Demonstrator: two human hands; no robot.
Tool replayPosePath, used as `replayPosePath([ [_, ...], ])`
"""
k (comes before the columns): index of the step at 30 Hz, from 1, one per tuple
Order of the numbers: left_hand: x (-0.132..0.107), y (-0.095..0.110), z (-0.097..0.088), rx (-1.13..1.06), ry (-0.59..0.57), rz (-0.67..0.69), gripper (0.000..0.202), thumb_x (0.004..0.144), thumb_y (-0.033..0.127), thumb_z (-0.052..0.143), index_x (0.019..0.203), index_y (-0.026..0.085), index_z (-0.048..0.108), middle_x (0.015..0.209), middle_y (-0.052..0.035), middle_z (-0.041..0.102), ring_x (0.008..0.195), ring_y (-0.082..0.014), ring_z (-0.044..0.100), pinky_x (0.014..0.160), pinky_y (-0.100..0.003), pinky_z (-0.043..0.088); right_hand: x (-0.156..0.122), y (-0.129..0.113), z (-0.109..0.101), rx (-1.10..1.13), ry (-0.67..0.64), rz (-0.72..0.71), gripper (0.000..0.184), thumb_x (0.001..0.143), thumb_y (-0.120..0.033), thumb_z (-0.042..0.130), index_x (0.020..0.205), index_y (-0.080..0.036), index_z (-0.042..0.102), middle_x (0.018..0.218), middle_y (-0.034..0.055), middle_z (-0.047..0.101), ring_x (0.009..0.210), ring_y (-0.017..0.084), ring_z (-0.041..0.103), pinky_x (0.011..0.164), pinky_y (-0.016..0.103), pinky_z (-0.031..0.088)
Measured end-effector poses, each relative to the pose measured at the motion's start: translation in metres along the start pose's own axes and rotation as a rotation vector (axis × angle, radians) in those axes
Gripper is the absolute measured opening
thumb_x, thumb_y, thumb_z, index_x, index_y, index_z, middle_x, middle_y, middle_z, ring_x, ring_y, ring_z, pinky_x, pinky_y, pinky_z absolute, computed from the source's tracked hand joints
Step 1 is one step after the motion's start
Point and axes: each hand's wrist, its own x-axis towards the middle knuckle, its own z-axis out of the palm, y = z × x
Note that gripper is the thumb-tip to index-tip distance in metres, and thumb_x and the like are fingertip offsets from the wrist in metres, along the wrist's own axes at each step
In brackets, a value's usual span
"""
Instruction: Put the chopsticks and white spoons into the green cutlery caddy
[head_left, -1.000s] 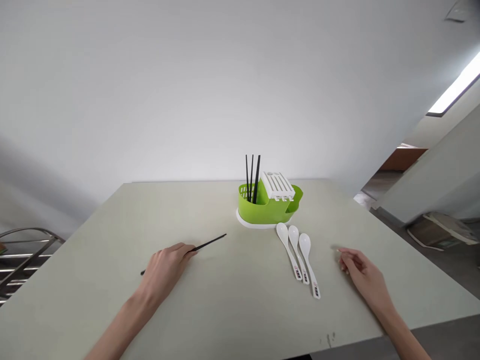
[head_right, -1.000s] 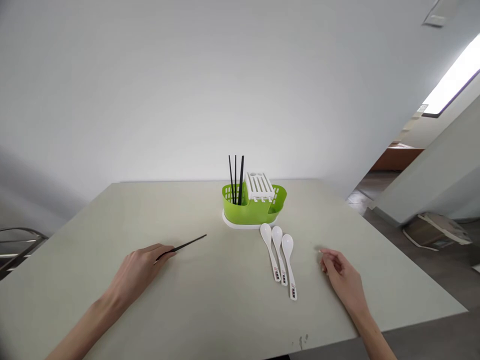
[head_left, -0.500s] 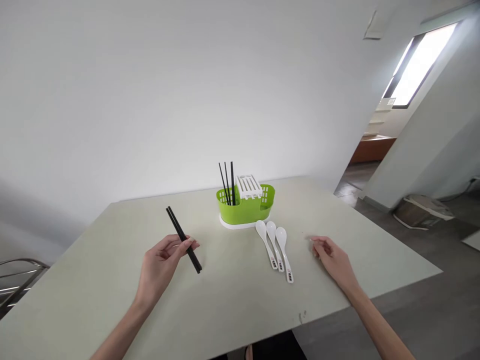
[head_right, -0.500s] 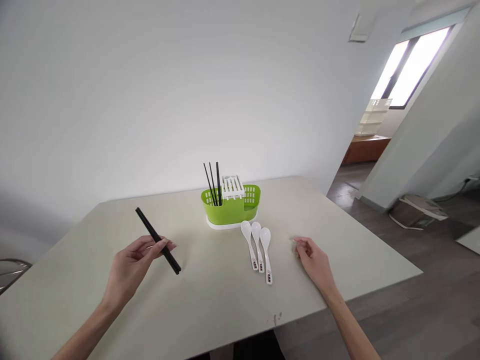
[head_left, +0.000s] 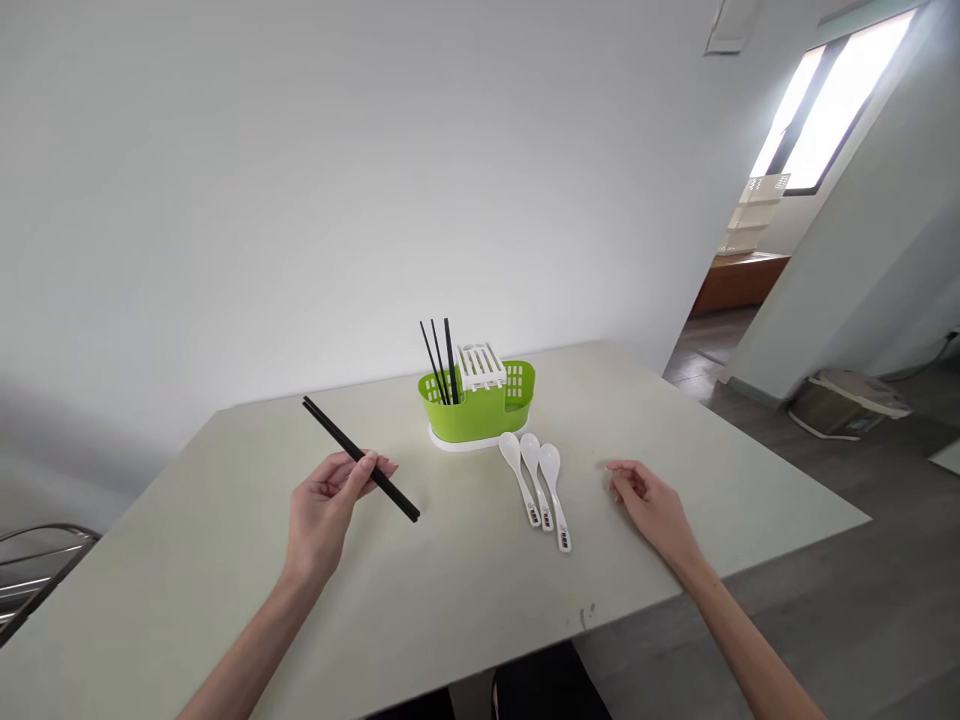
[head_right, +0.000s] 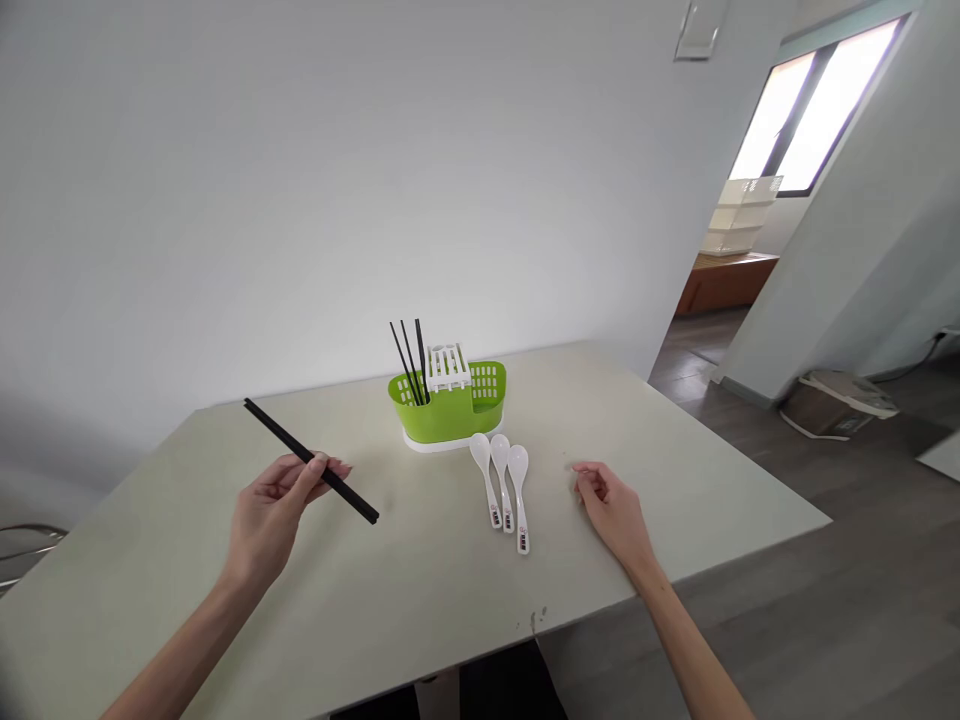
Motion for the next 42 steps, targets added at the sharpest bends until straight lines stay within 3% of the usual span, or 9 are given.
replayPosePath([
  [5,0.027,0.005,0.006,-0.219,0.004,-0.058,0.037,0.081,0.058,0.082,0.09,0.023,0.071,0.104,-0.007,0.08,0.108,-0.0285,0.077,0.108,-0.046,0.06,-0.001,0.0,0.0,-0.024,0.006,-0.002,0.035,0.095,-0.05,0.052,0.11,-0.023,0.069,0.085,0.0032,0.074,0.074,0.02,0.066,0.076,0.033,0.049],
  [10,0.078,0.043,0.028,-0.553,0.018,-0.112,0.024,0.083,0.036,0.087,0.097,0.02,0.076,0.112,-0.0049,0.078,0.11,-0.0192,0.075,0.107,-0.032,0.059,0.0,0.001,0.0,-0.029,-0.001,0.012,0.035,0.095,-0.051,0.052,0.11,-0.024,0.069,0.083,0.0018,0.073,0.073,0.019,0.065,0.075,0.032,0.049],
  [14,0.121,0.062,0.052,-0.582,-0.014,-0.056,0.03,0.077,0.035,0.092,0.099,0.018,0.079,0.115,-0.0064,0.077,0.105,-0.0177,0.075,0.1,-0.029,0.06,0.002,-0.001,0.001,-0.01,0.006,0.029,0.036,0.094,-0.052,0.053,0.109,-0.024,0.068,0.082,0.0021,0.072,0.072,0.019,0.064,0.074,0.032,0.049],
  [17,0.148,0.054,0.065,-0.525,0.025,-0.082,0.041,0.066,0.041,0.097,0.097,0.02,0.08,0.111,-0.0055,0.076,0.096,-0.0147,0.071,0.091,-0.026,0.059,0.003,-0.003,0.003,0.016,0.009,0.02,0.037,0.094,-0.053,0.053,0.109,-0.023,0.068,0.081,0.0023,0.072,0.071,0.019,0.064,0.073,0.033,0.049],
  [21,0.173,0.028,0.074,-0.389,0.105,-0.116,0.058,0.053,0.053,0.099,0.094,0.019,0.079,0.104,-0.0056,0.074,0.083,-0.012,0.063,0.08,-0.026,0.055,0.004,-0.005,0.005,0.036,0.022,0.006,0.038,0.094,-0.054,0.052,0.107,-0.023,0.069,0.081,0.0032,0.072,0.071,0.02,0.065,0.072,0.033,0.049],
  [25,0.186,0.006,0.075,-0.234,0.156,-0.154,0.065,0.047,0.059,0.098,0.092,0.018,0.078,0.106,-0.0086,0.074,0.084,-0.0155,0.063,0.078,-0.031,0.055,0.005,-0.007,0.007,0.05,0.029,0.009,0.038,0.093,-0.054,0.052,0.106,-0.023,0.07,0.08,0.003,0.072,0.069,0.02,0.064,0.07,0.033,0.049],
  [32,0.197,-0.015,0.079,0.003,0.153,-0.078,0.058,0.052,0.061,0.094,0.087,0.017,0.077,0.096,-0.0103,0.077,0.087,-0.0229,0.067,0.074,-0.036,0.055,0.006,-0.009,0.007,0.061,0.031,0.009,0.036,0.093,-0.051,0.051,0.105,-0.022,0.069,0.078,0.0025,0.071,0.067,0.02,0.063,0.069,0.033,0.049],
  [42,0.198,-0.02,0.092,0.239,0.09,0.003,0.046,0.058,0.053,0.093,0.087,0.019,0.08,0.097,-0.0099,0.081,0.096,-0.0278,0.074,0.087,-0.037,0.056,0.006,-0.004,0.007,0.058,0.011,0.016,0.034,0.094,-0.05,0.052,0.107,-0.024,0.068,0.081,0.0019,0.072,0.07,0.02,0.064,0.072,0.032,0.048],
])
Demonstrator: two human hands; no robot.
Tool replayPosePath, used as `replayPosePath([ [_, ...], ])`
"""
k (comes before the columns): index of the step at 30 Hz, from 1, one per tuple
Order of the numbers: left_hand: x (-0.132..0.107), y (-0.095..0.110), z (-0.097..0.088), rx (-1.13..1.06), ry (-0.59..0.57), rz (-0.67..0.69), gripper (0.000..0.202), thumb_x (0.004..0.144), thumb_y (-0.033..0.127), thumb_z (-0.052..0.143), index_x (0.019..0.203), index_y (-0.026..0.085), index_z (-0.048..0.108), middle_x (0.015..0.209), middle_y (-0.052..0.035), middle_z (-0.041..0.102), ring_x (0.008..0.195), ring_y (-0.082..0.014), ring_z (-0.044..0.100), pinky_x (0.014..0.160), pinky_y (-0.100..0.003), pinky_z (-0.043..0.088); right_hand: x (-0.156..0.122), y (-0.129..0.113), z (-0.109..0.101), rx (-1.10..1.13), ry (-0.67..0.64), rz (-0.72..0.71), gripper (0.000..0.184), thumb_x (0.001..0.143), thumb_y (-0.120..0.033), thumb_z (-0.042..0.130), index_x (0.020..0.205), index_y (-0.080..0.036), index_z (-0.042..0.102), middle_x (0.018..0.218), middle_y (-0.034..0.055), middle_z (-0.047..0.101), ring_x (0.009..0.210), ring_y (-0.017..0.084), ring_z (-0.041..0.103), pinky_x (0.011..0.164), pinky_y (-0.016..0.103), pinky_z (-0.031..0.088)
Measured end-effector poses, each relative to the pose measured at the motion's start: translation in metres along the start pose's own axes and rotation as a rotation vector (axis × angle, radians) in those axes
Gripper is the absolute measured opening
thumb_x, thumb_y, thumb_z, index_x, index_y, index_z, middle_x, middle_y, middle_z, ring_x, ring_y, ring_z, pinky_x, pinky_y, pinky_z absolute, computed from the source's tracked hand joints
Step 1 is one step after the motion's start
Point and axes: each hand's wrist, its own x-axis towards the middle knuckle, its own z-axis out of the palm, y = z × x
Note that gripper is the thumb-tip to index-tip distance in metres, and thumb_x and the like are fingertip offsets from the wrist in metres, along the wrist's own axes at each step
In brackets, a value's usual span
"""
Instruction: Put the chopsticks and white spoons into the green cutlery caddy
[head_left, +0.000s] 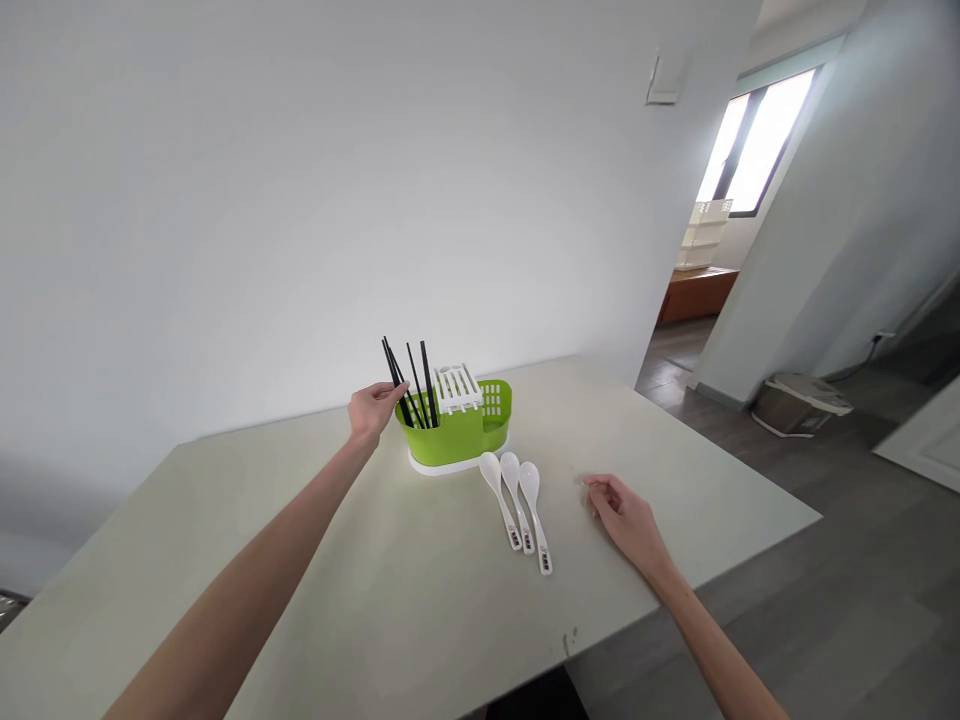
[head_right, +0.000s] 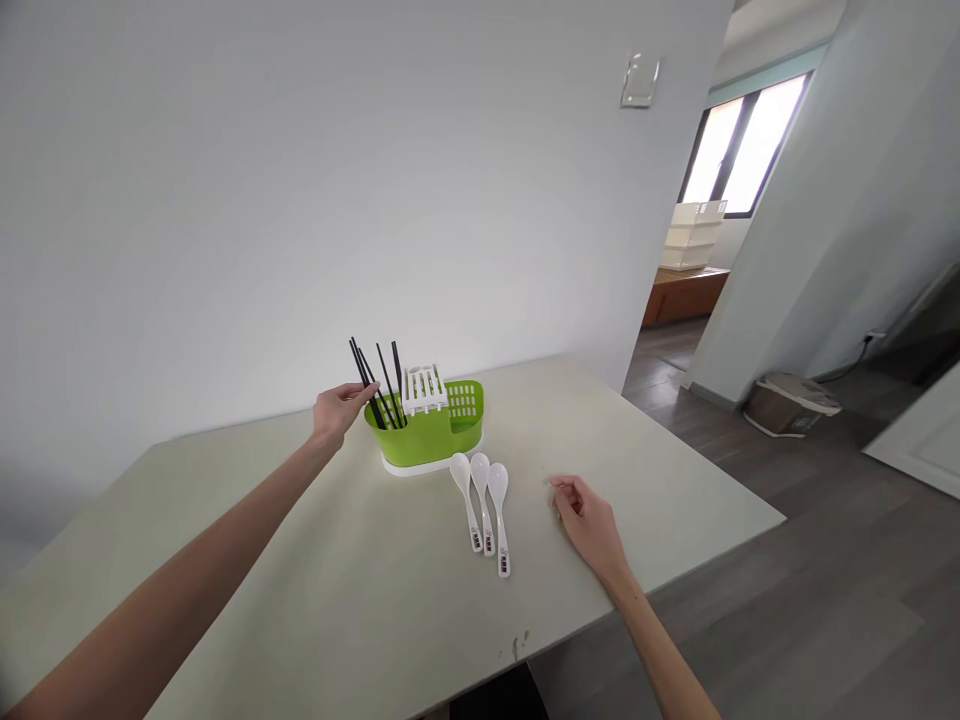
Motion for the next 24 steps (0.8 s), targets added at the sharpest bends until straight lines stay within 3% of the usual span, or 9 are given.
replayPosePath([
  [8,0.002,-0.003,0.006,0.022,-0.015,-0.055,0.043,0.057,0.049,0.095,0.085,0.02,0.08,0.095,-0.0087,0.083,0.097,-0.0286,0.075,0.087,-0.037,0.057,-0.001,-0.004,-0.001,-0.008,0.0,-0.005,0.036,0.094,-0.053,0.052,0.106,-0.024,0.069,0.081,0.0022,0.072,0.07,0.02,0.064,0.072,0.033,0.049],
  [18,0.002,-0.005,0.011,0.056,-0.045,-0.005,0.044,0.05,0.055,0.096,0.075,0.023,0.078,0.097,-0.0111,0.082,0.096,-0.0324,0.074,0.081,-0.039,0.057,-0.002,-0.007,-0.002,-0.014,0.013,-0.002,0.04,0.094,-0.057,0.052,0.104,-0.024,0.07,0.081,0.0041,0.073,0.07,0.021,0.065,0.071,0.033,0.051],
  [20,-0.001,-0.007,0.01,0.049,-0.054,-0.002,0.049,0.051,0.056,0.096,0.082,0.022,0.079,0.1,-0.0121,0.081,0.098,-0.0323,0.074,0.082,-0.039,0.057,-0.002,-0.008,-0.002,-0.017,0.012,-0.003,0.04,0.094,-0.057,0.052,0.105,-0.024,0.07,0.081,0.0043,0.074,0.07,0.021,0.065,0.071,0.033,0.051],
  [24,-0.005,-0.014,0.0,0.03,-0.074,0.013,0.069,0.061,0.059,0.091,0.116,0.022,0.074,0.119,-0.0136,0.077,0.111,-0.0307,0.071,0.09,-0.038,0.055,-0.002,-0.006,-0.002,-0.019,0.006,-0.004,0.04,0.094,-0.057,0.052,0.105,-0.024,0.07,0.081,0.0041,0.073,0.069,0.021,0.065,0.07,0.033,0.051],
])
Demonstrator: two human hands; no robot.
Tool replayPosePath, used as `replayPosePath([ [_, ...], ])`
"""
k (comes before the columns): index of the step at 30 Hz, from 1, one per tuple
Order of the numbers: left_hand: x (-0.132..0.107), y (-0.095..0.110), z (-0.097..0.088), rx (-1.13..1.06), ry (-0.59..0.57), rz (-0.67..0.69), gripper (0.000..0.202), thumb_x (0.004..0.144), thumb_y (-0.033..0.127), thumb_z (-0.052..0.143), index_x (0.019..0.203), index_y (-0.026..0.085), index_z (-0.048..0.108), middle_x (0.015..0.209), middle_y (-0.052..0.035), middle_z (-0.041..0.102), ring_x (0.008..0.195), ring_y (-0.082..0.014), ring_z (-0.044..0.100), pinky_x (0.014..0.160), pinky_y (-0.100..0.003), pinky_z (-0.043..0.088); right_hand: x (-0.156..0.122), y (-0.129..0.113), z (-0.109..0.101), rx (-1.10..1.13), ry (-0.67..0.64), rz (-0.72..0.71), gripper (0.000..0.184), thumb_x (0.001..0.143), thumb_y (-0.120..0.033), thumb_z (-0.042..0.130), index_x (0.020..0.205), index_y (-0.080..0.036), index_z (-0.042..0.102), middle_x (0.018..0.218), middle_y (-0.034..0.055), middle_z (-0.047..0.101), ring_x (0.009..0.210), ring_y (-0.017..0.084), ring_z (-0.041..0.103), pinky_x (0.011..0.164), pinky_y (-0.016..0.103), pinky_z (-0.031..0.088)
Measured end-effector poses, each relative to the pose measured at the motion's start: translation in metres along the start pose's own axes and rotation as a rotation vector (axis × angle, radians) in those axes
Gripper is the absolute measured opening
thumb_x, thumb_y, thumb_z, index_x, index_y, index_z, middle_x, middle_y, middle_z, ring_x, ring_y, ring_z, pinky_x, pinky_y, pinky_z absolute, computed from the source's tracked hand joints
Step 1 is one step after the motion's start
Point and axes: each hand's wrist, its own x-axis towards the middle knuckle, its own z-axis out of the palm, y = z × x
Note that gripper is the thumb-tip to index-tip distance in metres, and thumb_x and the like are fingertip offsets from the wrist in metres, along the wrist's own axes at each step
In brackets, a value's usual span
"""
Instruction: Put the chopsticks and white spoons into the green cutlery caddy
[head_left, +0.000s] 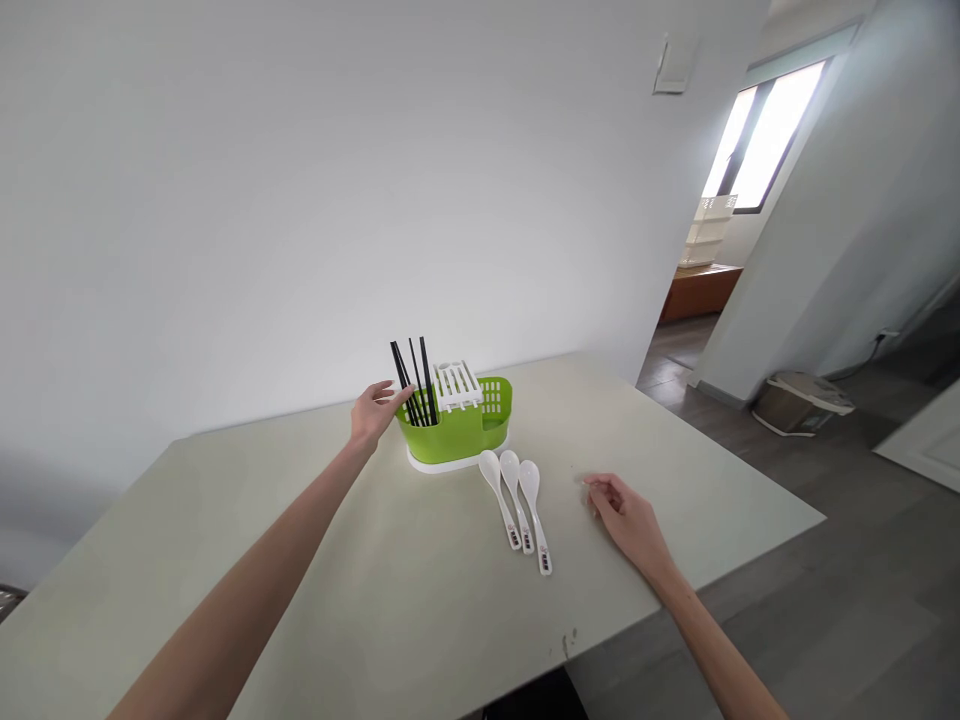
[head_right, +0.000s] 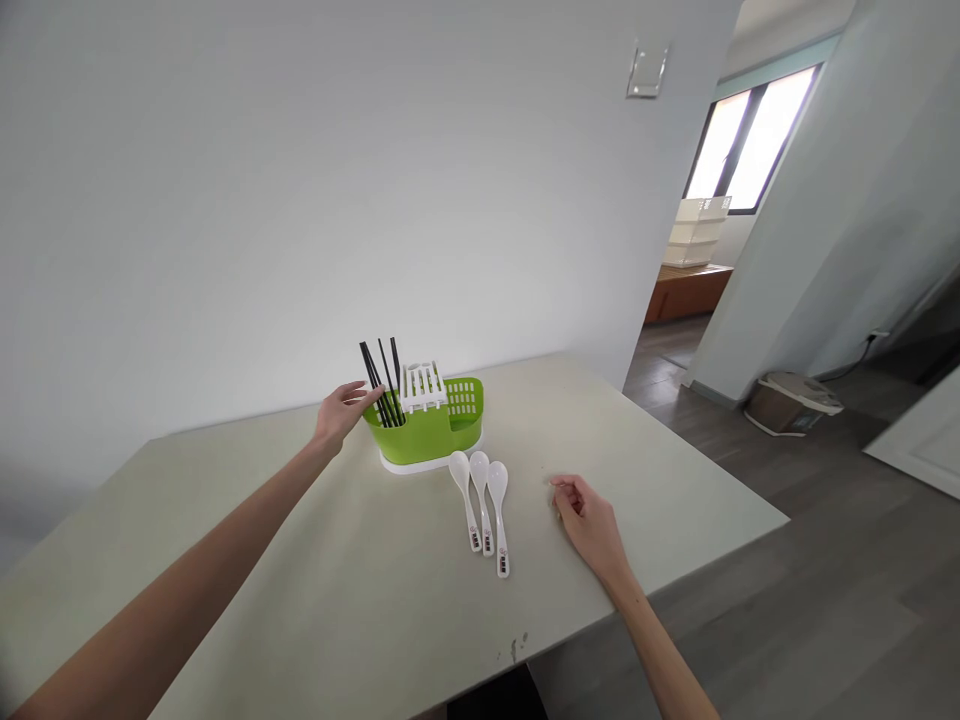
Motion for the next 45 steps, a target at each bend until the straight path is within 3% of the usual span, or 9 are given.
replayPosePath([
  [7,-0.016,-0.046,-0.03,0.04,0.177,-0.083,0.063,0.089,0.071,0.059,0.123,0.018,0.059,0.136,-0.0191,0.066,0.118,-0.0289,0.068,0.095,-0.04,0.054,-0.002,0.002,0.0,-0.016,0.004,-0.003,0.039,0.095,-0.055,0.052,0.108,-0.023,0.069,0.083,0.0044,0.073,0.071,0.02,0.065,0.072,0.033,0.051],
  [10,-0.03,-0.074,-0.047,0.169,0.168,-0.094,0.061,0.09,0.067,0.056,0.122,0.015,0.056,0.135,-0.0222,0.064,0.119,-0.0316,0.067,0.097,-0.044,0.055,-0.002,0.004,0.0,-0.013,0.008,-0.002,0.038,0.094,-0.053,0.053,0.109,-0.023,0.069,0.083,0.0041,0.073,0.072,0.02,0.065,0.073,0.033,0.051],
  [13,-0.049,-0.101,-0.064,0.288,0.1,-0.074,0.06,0.084,0.061,0.063,0.121,0.015,0.057,0.136,-0.0232,0.064,0.129,-0.0372,0.061,0.109,-0.051,0.049,-0.002,0.006,0.0,-0.016,0.004,0.0,0.036,0.093,-0.051,0.054,0.109,-0.023,0.069,0.081,0.0031,0.072,0.07,0.02,0.065,0.073,0.034,0.051],
  [17,-0.077,-0.132,-0.081,0.576,-0.019,0.148,0.06,0.089,0.058,0.054,0.129,0.014,0.057,0.148,-0.0241,0.058,0.153,-0.0411,0.038,0.124,-0.057,0.033,0.0,0.009,-0.001,-0.045,0.0,0.01,0.033,0.091,-0.048,0.054,0.107,-0.023,0.069,0.08,0.0018,0.072,0.07,0.02,0.065,0.074,0.034,0.05],
  [20,-0.095,-0.147,-0.086,0.702,-0.048,0.274,0.06,0.094,0.055,0.047,0.134,0.013,0.058,0.16,-0.0232,0.049,0.161,-0.0419,0.021,0.128,-0.06,0.023,0.007,0.005,-0.001,-0.101,-0.017,0.028,0.031,0.09,-0.045,0.053,0.105,-0.024,0.069,0.079,0.001,0.072,0.07,0.02,0.066,0.075,0.034,0.05],
  [30,-0.11,-0.146,-0.083,0.813,-0.078,0.274,0.064,0.098,0.048,0.04,0.144,0.006,0.054,0.159,-0.0234,0.05,0.16,-0.0447,0.022,0.128,-0.06,0.024,0.05,-0.025,0.034,-0.143,-0.284,0.103,0.039,0.087,-0.049,0.066,0.113,-0.021,0.071,0.096,0.0045,0.078,0.059,0.015,0.067,0.061,0.029,0.051],
  [37,-0.115,-0.144,-0.084,0.78,-0.07,0.256,0.061,0.096,0.045,0.044,0.144,0.009,0.055,0.159,-0.0208,0.051,0.159,-0.0439,0.025,0.127,-0.06,0.024,0.061,-0.034,0.051,-0.249,-0.289,0.082,0.024,0.082,-0.041,0.07,0.098,-0.024,0.075,0.079,0.0004,0.077,0.058,0.015,0.063,0.062,0.028,0.046],
  [41,-0.118,-0.143,-0.084,0.762,-0.062,0.232,0.059,0.097,0.045,0.044,0.143,0.012,0.056,0.16,-0.0185,0.051,0.158,-0.0426,0.028,0.127,-0.057,0.025,0.057,-0.04,0.051,-0.258,-0.314,0.065,0.016,0.082,-0.04,0.069,0.083,-0.025,0.073,0.07,-0.0012,0.074,0.06,0.016,0.064,0.067,0.029,0.049],
  [45,-0.119,-0.142,-0.083,0.758,-0.062,0.208,0.059,0.097,0.046,0.042,0.144,0.012,0.056,0.161,-0.0177,0.051,0.156,-0.0421,0.031,0.127,-0.056,0.026,0.052,-0.044,0.042,-0.213,-0.364,0.108,0.023,0.085,-0.044,0.066,0.074,-0.024,0.069,0.058,-0.0004,0.07,0.059,0.019,0.067,0.065,0.031,0.053],
])
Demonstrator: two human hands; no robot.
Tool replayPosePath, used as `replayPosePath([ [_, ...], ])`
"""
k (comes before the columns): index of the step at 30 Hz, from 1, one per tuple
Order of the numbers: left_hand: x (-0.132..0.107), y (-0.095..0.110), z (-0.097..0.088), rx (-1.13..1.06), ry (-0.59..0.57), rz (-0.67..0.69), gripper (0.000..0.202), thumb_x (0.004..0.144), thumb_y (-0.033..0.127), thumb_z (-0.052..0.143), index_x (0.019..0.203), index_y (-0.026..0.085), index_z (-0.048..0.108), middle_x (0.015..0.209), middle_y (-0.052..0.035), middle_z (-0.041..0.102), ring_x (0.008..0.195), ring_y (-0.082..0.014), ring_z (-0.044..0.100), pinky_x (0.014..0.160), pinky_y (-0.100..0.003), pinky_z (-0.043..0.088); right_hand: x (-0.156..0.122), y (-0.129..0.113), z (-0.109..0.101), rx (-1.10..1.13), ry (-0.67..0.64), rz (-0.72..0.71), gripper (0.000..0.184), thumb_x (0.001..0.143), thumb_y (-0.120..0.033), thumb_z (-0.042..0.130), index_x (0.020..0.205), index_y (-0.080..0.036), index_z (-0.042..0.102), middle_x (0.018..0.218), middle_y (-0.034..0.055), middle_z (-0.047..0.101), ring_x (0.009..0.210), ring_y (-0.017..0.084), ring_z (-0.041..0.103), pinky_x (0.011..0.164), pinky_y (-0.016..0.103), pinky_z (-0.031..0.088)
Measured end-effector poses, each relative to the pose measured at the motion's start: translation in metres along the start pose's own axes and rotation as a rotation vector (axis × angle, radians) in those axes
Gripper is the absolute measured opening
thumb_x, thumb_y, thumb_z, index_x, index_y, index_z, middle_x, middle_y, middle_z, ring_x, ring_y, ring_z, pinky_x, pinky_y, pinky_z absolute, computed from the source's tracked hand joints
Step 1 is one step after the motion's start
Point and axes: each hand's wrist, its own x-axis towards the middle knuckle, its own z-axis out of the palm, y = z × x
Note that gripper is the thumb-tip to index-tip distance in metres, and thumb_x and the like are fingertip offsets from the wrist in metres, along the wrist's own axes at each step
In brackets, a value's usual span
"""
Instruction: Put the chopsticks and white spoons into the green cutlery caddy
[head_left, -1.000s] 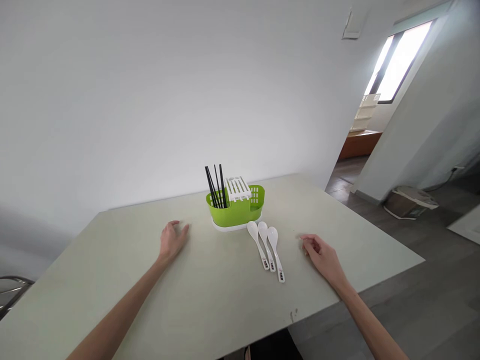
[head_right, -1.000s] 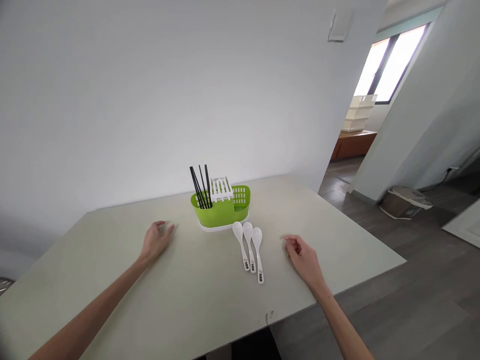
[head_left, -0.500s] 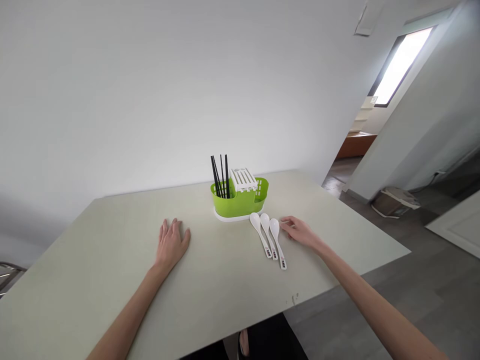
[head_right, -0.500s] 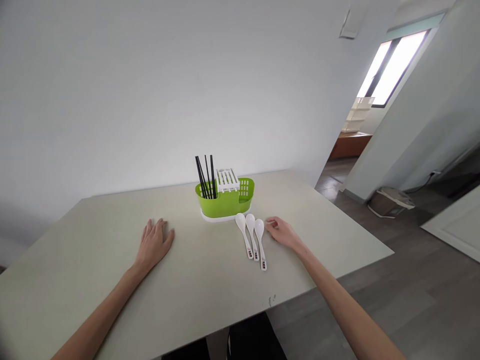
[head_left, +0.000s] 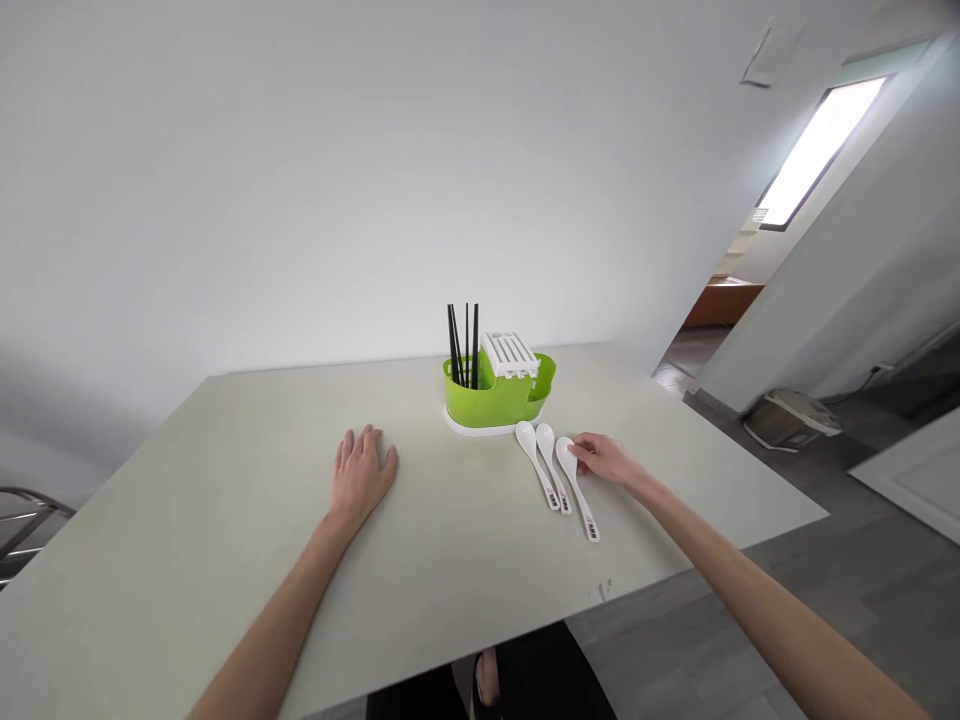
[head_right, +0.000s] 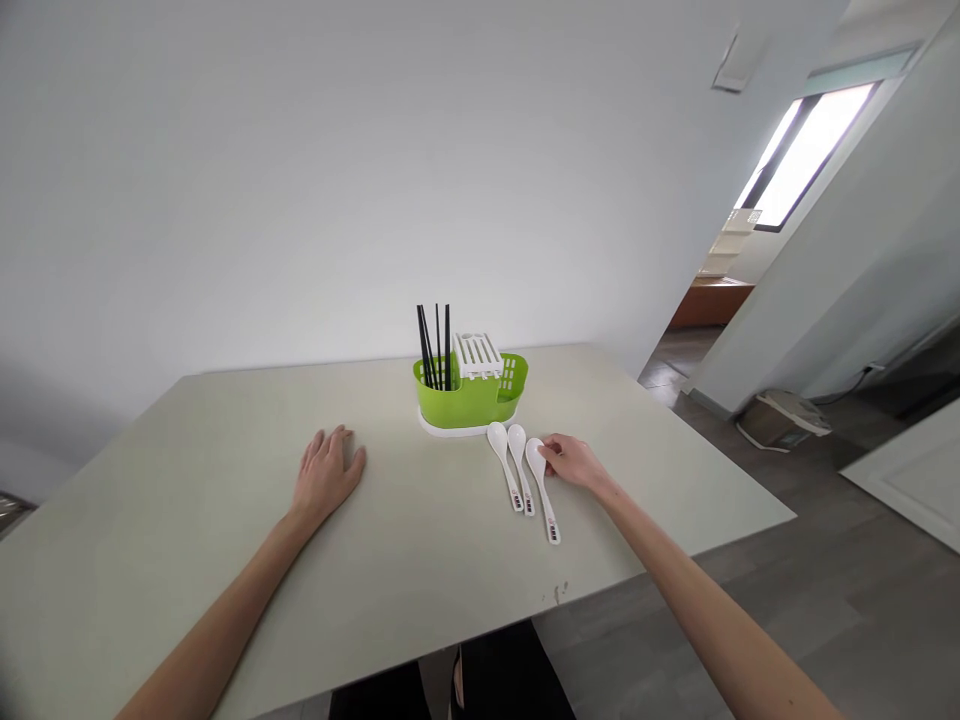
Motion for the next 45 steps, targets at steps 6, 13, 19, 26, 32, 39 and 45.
replayPosePath([
  [6,-0.001,-0.002,0.002,-0.002,0.001,0.036,0.059,0.098,0.047,0.04,0.142,0.012,0.058,0.16,-0.0165,0.052,0.156,-0.0411,0.032,0.129,-0.052,0.024,-0.019,-0.038,-0.031,0.099,0.027,-0.014,0.028,0.092,-0.051,0.065,0.092,-0.023,0.069,0.075,0.0054,0.078,0.069,0.023,0.077,0.072,0.035,0.062],
  [13,-0.002,-0.002,0.001,-0.019,-0.007,0.027,0.055,0.099,0.045,0.043,0.142,0.014,0.058,0.159,-0.0152,0.053,0.157,-0.039,0.033,0.129,-0.052,0.024,-0.042,-0.187,-0.051,0.019,0.395,-0.527,0.043,0.101,-0.054,0.059,0.13,-0.025,0.071,0.085,0.0003,0.079,0.07,0.02,0.079,0.082,0.039,0.064],
  [19,-0.004,-0.001,-0.001,0.025,-0.001,0.038,0.052,0.101,0.043,0.041,0.142,0.014,0.056,0.16,-0.0132,0.053,0.156,-0.0372,0.034,0.129,-0.051,0.027,-0.001,-0.25,-0.04,-0.002,0.585,-0.78,0.044,0.106,-0.057,0.046,0.129,-0.028,0.069,0.085,-0.0006,0.077,0.071,0.019,0.078,0.082,0.037,0.064],
  [26,-0.006,0.0,-0.005,0.018,-0.002,0.041,0.05,0.102,0.042,0.044,0.141,0.014,0.058,0.159,-0.014,0.054,0.156,-0.0362,0.036,0.13,-0.051,0.026,0.048,-0.264,-0.021,-0.315,0.563,-0.801,0.041,0.112,-0.042,0.036,0.134,-0.022,0.065,0.082,0.0017,0.077,0.074,0.02,0.076,0.076,0.031,0.053],
  [32,-0.006,-0.001,-0.004,0.012,0.007,0.045,0.047,0.101,0.041,0.044,0.139,0.016,0.058,0.158,-0.0132,0.055,0.155,-0.0344,0.038,0.129,-0.051,0.028,0.054,-0.269,0.006,-0.788,0.481,-0.731,0.041,0.111,-0.028,0.033,0.139,-0.025,0.062,0.095,0.0063,0.081,0.079,0.023,0.071,0.066,0.03,0.034],
  [39,-0.005,-0.002,-0.001,-0.005,0.037,0.068,0.044,0.101,0.04,0.046,0.136,0.018,0.06,0.156,-0.0135,0.057,0.153,-0.0348,0.041,0.128,-0.054,0.03,0.056,-0.265,0.038,-1.015,0.311,-0.693,0.044,0.108,-0.016,0.026,0.137,-0.021,0.059,0.094,0.0106,0.079,0.076,0.023,0.068,0.065,0.031,0.027],
  [45,-0.005,-0.001,-0.003,-0.017,0.019,0.073,0.045,0.101,0.04,0.045,0.137,0.017,0.059,0.157,-0.0135,0.056,0.154,-0.0345,0.04,0.128,-0.054,0.03,0.051,-0.261,0.051,-1.101,0.19,-0.715,0.035,0.102,-0.008,0.035,0.124,-0.017,0.061,0.093,0.0118,0.077,0.076,0.022,0.067,0.063,0.031,0.026],
])
